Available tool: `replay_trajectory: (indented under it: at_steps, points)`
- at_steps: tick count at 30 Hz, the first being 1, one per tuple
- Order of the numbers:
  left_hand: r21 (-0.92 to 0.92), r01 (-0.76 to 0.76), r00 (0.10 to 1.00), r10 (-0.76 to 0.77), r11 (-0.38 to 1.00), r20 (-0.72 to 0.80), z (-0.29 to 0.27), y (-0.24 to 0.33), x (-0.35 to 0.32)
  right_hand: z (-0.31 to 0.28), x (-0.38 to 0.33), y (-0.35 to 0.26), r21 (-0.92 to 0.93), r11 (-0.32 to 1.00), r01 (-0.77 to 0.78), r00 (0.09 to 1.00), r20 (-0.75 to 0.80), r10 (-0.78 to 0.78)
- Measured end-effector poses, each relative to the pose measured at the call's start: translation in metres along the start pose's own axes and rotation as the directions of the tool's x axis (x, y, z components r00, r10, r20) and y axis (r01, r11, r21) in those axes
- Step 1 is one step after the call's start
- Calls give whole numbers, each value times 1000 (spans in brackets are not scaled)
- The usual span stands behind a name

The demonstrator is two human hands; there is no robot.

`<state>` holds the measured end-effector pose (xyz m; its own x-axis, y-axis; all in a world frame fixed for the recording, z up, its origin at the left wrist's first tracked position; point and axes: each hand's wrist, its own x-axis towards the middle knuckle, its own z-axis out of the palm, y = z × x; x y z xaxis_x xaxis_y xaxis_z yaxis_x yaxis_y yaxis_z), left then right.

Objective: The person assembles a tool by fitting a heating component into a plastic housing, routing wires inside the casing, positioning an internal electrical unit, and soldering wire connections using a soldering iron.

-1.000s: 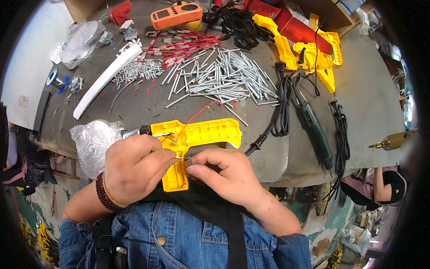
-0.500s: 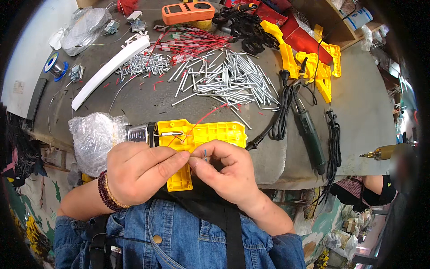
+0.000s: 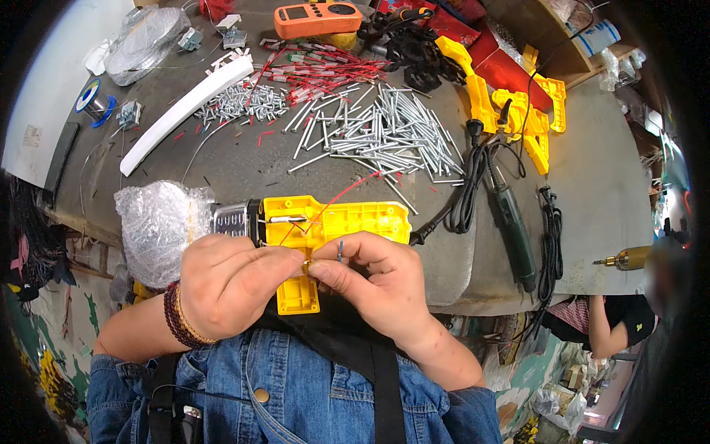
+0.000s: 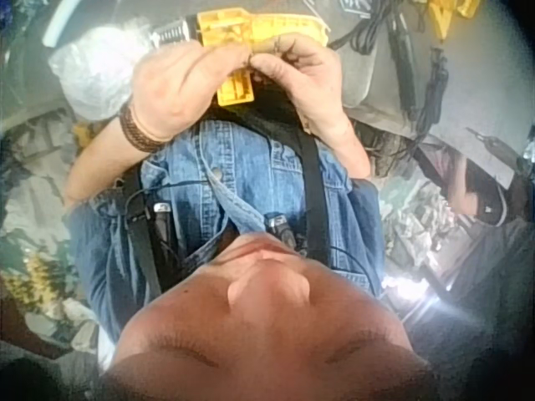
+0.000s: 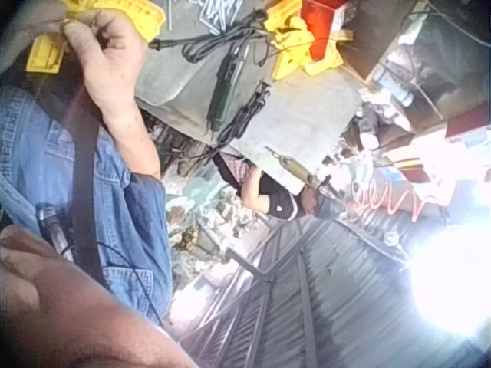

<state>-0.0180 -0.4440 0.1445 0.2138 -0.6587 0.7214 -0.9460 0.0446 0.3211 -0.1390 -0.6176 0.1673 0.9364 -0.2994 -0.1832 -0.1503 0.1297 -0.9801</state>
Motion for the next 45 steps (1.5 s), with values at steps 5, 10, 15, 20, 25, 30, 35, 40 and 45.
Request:
replay_trajectory:
  at_steps: [5,10,15,20,25,30,35,40,45]
  points:
    - [76,-43,999,42,996,18,-5,3,5,-2,0,2,-107,992,71,997,35,-67]
    - [66,50,998,-53,997,40,-2,10,6,-4,1,2,-353,921,166,986,46,-161]
    - [-53,231,963,-221,972,152,-7,14,6,-12,0,-7,-732,586,348,937,250,-245]
    - [-148,206,965,-175,967,194,-7,12,6,-13,11,-20,-615,702,360,933,209,-295]
    - [-66,196,949,-173,978,262,-7,12,6,-6,0,-31,-626,648,435,900,294,-321]
    - [-185,375,914,-328,908,240,-8,16,8,-10,2,-14,-664,606,438,899,342,-274]
    - [-233,323,927,-258,917,270,-8,13,7,-7,10,-22,-655,651,382,920,206,-333]
    - [-175,313,933,-269,933,239,-5,15,5,-11,6,-22,-576,683,449,893,261,-367]
    - [-178,323,945,-307,929,113,1,18,6,-7,3,-18,-588,656,474,879,357,-316]
